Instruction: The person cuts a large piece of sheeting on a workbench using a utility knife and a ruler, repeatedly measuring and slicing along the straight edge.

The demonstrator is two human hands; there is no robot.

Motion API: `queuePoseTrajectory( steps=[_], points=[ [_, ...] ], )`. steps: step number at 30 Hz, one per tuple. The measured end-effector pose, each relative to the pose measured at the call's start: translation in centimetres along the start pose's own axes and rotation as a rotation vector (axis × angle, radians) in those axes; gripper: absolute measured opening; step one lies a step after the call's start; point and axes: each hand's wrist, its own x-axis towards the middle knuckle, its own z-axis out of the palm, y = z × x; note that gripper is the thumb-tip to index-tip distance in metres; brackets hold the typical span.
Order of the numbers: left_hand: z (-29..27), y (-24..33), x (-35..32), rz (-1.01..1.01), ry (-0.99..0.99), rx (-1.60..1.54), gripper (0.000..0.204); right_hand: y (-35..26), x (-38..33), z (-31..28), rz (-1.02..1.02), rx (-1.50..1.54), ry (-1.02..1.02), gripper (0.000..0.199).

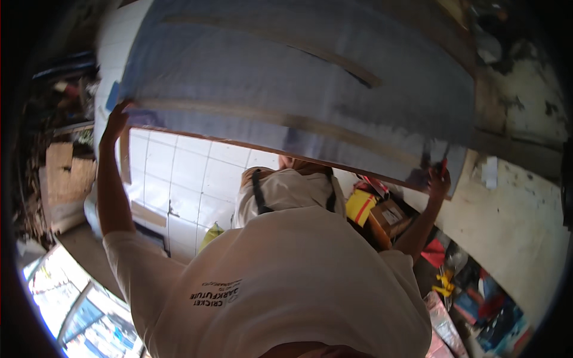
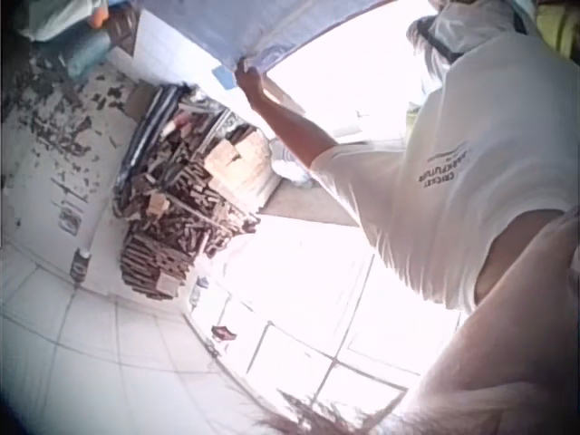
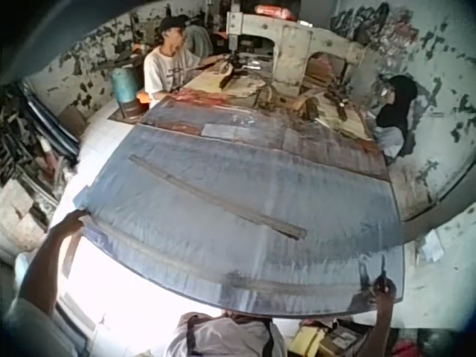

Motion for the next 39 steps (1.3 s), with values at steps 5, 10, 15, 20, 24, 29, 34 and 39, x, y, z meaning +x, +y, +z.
queuePoseTrajectory(
  steps=[5, 10, 15, 20, 24, 29, 34, 39],
  points=[
    [0.3, -6.1, 2.2, 0.017, -0.154, -0.017, 0.065, -2.8, -1.4, -0.5, 0.132, 0.092, -0.069, 0.039],
    [2.0, -5.0, 5.5, -0.027, -0.251, 0.011, 0.066, -2.8, -2.3, -2.6, 0.113, 0.107, -0.054, 0.039],
    [0.3, -7.7, 4.2, -0.059, -0.243, -0.097, 0.067, -4.0, -2.0, -1.7, 0.091, 0.086, -0.105, 0.037],
    [0.2, -8.7, 3.8, 0.004, -0.21, -0.089, 0.059, -3.8, -2.0, -1.6, 0.086, 0.119, -0.123, 0.039],
    [0.4, -6.5, 4.2, 0.02, -0.15, 0.05, 0.046, -3.3, -2.0, -1.6, 0.099, 0.127, -0.126, 0.039],
    [0.7, -1.8, 3.1, -0.075, -0.176, -0.015, 0.043, -4.3, -2.1, -2.0, 0.084, 0.086, -0.123, 0.039],
    [-0.5, 0.2, 1.3, -0.04, -0.107, -0.064, 0.035, -4.4, -1.8, -1.5, 0.074, 0.073, -0.144, 0.039],
    [0.6, 4.9, 0.9, 0.007, 0.07, -0.01, 0.032, -3.2, -1.6, -2.0, 0.051, 0.072, -0.173, 0.037]
  ],
)
